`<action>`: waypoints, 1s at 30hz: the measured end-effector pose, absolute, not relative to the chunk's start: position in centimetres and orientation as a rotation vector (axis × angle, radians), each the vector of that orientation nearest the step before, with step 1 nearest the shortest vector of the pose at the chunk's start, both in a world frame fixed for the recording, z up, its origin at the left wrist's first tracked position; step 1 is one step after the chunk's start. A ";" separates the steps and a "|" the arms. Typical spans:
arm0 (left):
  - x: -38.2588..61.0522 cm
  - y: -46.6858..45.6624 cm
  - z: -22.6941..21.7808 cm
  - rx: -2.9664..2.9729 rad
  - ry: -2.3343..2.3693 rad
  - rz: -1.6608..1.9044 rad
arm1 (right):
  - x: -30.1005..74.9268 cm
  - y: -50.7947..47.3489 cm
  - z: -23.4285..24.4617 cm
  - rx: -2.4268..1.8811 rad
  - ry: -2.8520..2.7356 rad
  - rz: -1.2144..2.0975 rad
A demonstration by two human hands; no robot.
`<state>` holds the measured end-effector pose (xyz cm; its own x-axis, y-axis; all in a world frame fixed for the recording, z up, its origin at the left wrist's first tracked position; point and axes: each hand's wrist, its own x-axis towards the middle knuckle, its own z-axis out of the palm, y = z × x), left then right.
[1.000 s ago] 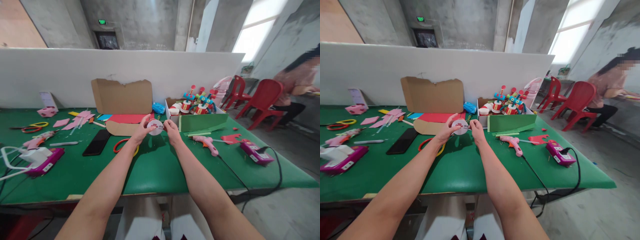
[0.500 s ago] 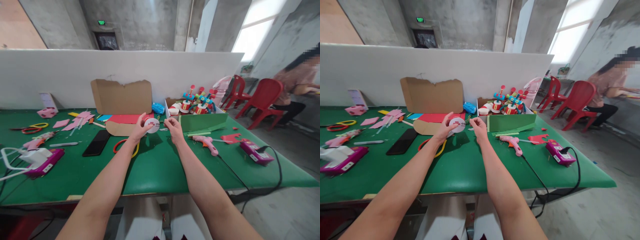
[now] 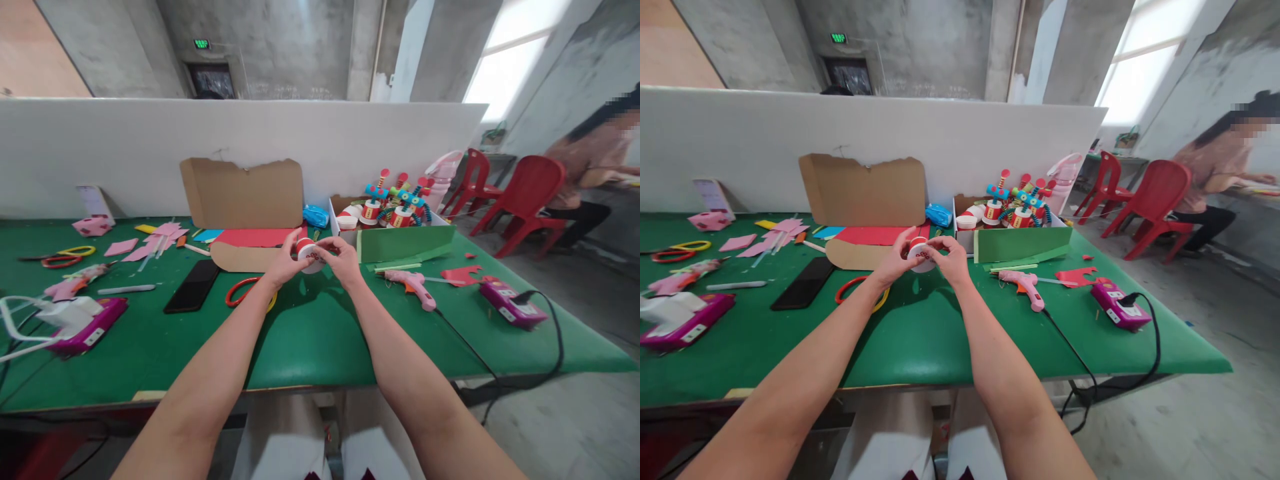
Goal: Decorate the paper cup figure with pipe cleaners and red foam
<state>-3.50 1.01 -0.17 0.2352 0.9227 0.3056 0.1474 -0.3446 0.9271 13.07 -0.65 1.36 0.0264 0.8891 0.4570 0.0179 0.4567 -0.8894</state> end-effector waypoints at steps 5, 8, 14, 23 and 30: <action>-3.5 1.3 -0.9 1.734 1.010 1.141 | 13.0 -0.3 1.1 -0.879 -1.276 0.947; -3.5 1.3 -0.9 1.805 1.017 1.144 | 13.1 0.1 1.0 -0.859 -1.154 1.047; -3.5 0.7 0.3 2.262 1.335 1.545 | 13.8 0.6 1.0 -0.995 -0.732 1.232; -3.4 0.1 0.4 2.742 1.409 1.419 | 13.0 -0.6 1.4 -0.789 -0.773 1.982; -2.6 0.1 0.3 2.671 0.955 1.340 | 13.5 0.2 0.6 -0.742 -0.645 1.917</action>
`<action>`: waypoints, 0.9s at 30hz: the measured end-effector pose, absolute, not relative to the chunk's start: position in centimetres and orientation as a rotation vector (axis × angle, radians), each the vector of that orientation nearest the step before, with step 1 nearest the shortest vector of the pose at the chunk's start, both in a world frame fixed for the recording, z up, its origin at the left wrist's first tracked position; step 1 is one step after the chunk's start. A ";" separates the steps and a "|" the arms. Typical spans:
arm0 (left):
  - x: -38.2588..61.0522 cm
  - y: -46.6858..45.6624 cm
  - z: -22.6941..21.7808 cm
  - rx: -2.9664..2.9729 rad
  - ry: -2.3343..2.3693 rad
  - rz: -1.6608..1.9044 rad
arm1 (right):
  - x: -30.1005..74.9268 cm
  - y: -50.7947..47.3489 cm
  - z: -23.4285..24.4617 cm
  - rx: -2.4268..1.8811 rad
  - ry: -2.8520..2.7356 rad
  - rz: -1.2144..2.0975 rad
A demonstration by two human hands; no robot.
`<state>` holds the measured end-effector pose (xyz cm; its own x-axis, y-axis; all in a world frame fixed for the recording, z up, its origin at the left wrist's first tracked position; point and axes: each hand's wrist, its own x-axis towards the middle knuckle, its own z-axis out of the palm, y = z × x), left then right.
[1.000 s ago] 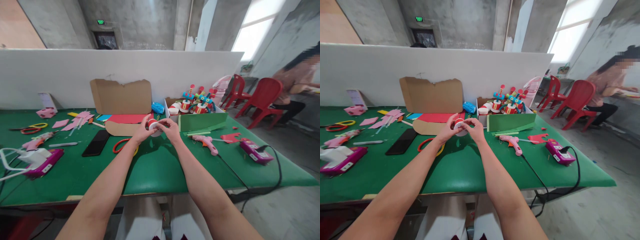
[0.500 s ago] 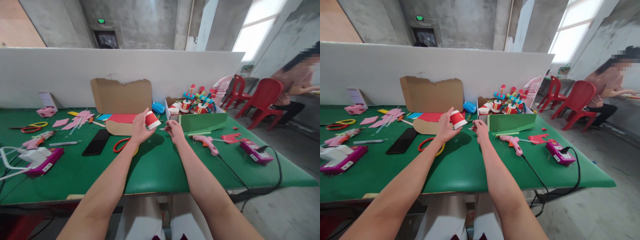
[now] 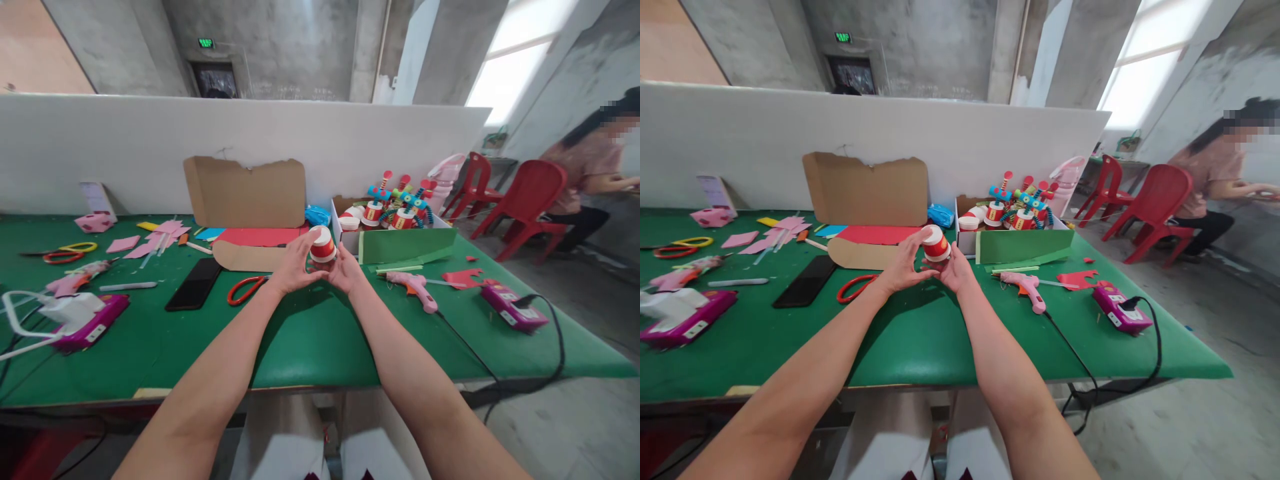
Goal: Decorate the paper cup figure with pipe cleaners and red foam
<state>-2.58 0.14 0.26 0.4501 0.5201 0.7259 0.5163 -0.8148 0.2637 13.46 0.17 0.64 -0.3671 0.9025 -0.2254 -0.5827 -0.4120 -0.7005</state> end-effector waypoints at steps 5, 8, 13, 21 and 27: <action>-2.1 0.6 -0.2 2.299 0.886 1.606 | 13.0 0.5 0.3 -0.787 -0.549 1.757; -2.2 0.9 -0.5 2.165 1.024 1.689 | 12.4 0.4 0.0 -0.779 -0.617 1.649; -2.9 1.6 -0.9 2.023 1.082 1.657 | 12.2 0.3 -0.4 -0.793 -0.750 1.603; -3.1 0.7 0.1 2.125 0.987 1.534 | 12.8 -0.5 0.3 -0.745 -0.819 1.695; -2.8 0.7 0.0 1.987 1.081 1.550 | 12.5 -0.6 0.3 -0.674 -0.837 1.670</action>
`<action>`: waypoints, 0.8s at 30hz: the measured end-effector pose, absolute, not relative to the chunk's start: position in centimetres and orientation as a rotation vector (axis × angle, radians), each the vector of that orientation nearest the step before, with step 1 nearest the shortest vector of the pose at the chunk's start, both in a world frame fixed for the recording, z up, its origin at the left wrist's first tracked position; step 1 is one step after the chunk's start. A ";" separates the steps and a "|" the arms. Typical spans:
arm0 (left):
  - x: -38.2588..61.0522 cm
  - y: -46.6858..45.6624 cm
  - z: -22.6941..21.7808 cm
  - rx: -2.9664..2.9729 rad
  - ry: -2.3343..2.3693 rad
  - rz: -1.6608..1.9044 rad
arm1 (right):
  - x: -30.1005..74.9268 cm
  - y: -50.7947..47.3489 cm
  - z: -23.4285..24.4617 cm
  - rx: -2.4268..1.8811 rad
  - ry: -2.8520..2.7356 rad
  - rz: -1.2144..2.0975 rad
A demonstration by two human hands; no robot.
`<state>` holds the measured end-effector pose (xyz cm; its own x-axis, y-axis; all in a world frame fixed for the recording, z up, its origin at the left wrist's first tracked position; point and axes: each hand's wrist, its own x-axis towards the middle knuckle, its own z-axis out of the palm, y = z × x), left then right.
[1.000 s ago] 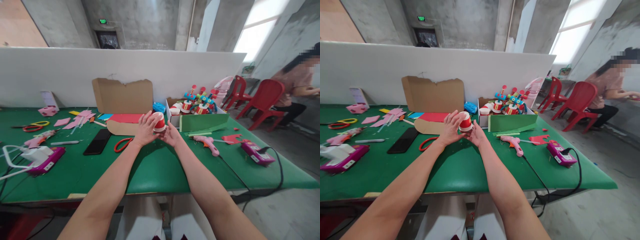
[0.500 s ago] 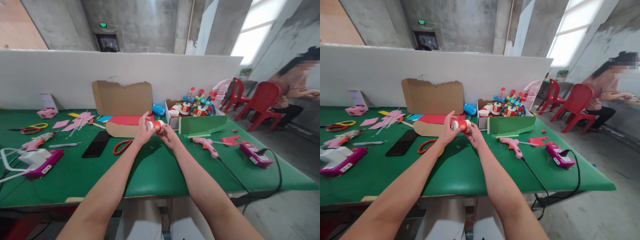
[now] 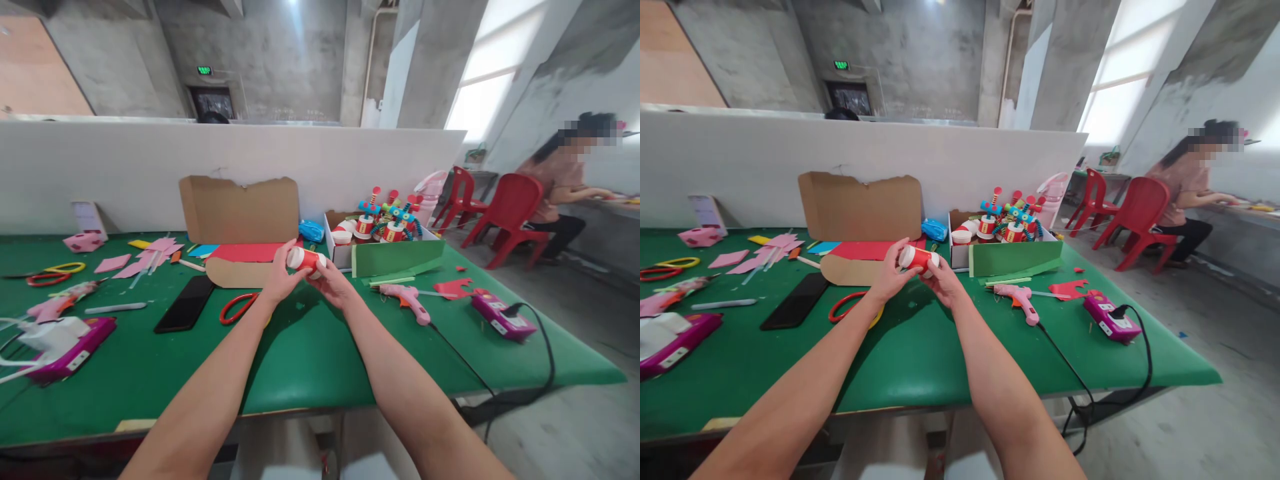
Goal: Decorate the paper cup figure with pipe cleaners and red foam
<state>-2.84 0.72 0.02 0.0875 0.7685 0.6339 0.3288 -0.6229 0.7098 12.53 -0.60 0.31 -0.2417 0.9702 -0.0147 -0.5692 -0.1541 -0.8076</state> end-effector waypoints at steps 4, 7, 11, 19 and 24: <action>-2.9 1.4 -0.5 1.781 1.018 1.474 | 12.4 -0.6 0.3 -0.637 -0.865 1.620; -3.1 1.2 -0.2 1.715 1.007 1.445 | 12.6 -0.6 0.2 -0.663 -0.857 1.617; -3.4 0.3 0.6 1.761 0.955 1.399 | 13.1 -0.4 0.3 -0.797 -0.783 1.789; -3.4 1.1 0.0 1.627 0.993 1.434 | 12.9 -0.4 0.4 -0.729 -0.854 1.714; -3.6 1.7 -0.5 1.626 0.951 1.422 | 12.7 -0.6 0.2 -0.667 -0.912 1.629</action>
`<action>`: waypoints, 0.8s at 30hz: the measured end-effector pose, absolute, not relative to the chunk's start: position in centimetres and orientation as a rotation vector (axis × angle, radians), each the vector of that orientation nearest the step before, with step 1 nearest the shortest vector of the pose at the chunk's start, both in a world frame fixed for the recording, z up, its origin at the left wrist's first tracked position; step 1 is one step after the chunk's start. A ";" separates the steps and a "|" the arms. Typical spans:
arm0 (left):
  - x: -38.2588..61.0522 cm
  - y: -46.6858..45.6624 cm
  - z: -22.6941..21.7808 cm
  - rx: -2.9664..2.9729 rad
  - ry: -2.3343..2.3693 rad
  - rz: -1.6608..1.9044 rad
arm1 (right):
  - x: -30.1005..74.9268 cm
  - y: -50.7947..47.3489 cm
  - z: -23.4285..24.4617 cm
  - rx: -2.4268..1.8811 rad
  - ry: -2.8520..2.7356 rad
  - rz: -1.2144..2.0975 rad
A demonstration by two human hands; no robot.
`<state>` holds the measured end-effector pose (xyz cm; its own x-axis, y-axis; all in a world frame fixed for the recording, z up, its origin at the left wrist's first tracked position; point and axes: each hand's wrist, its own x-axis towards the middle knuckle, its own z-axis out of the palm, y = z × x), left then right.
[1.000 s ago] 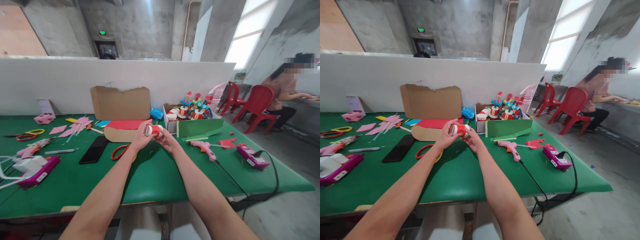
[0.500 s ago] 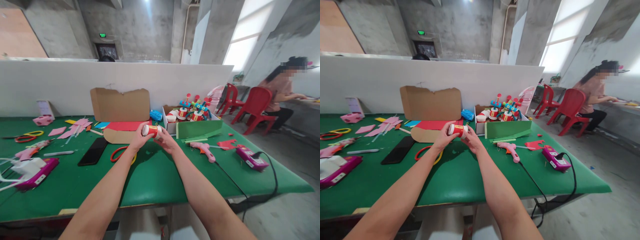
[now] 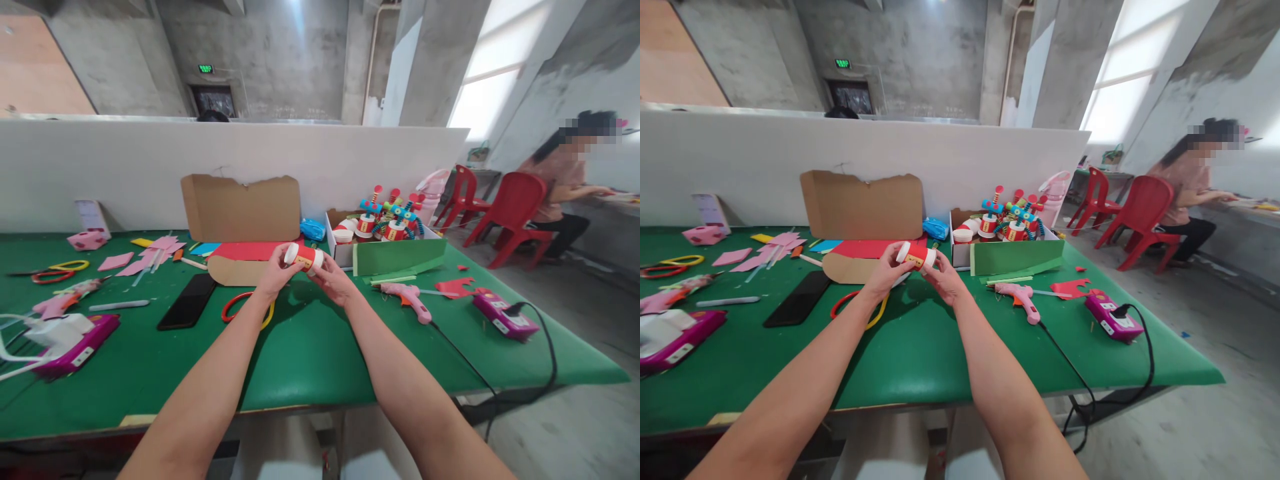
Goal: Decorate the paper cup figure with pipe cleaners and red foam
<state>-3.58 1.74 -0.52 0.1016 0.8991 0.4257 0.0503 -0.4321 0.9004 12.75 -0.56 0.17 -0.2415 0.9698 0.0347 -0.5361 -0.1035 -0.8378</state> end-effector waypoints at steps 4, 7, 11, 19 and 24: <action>-3.8 1.3 -0.1 1.719 0.909 1.437 | 13.1 -0.7 0.5 -0.693 -0.846 1.747; -3.8 0.8 0.2 1.804 0.856 1.371 | 13.3 -0.7 0.7 -0.662 -0.769 1.931; -3.3 0.4 0.2 1.839 0.852 1.320 | 13.0 -0.5 0.4 -0.613 -0.671 2.012; -2.6 0.1 0.2 1.848 0.932 1.334 | 12.6 -0.4 -0.2 -0.572 -0.657 2.046; -2.3 -0.4 0.6 1.902 0.910 1.339 | 12.8 -0.6 0.1 -0.539 -0.646 2.025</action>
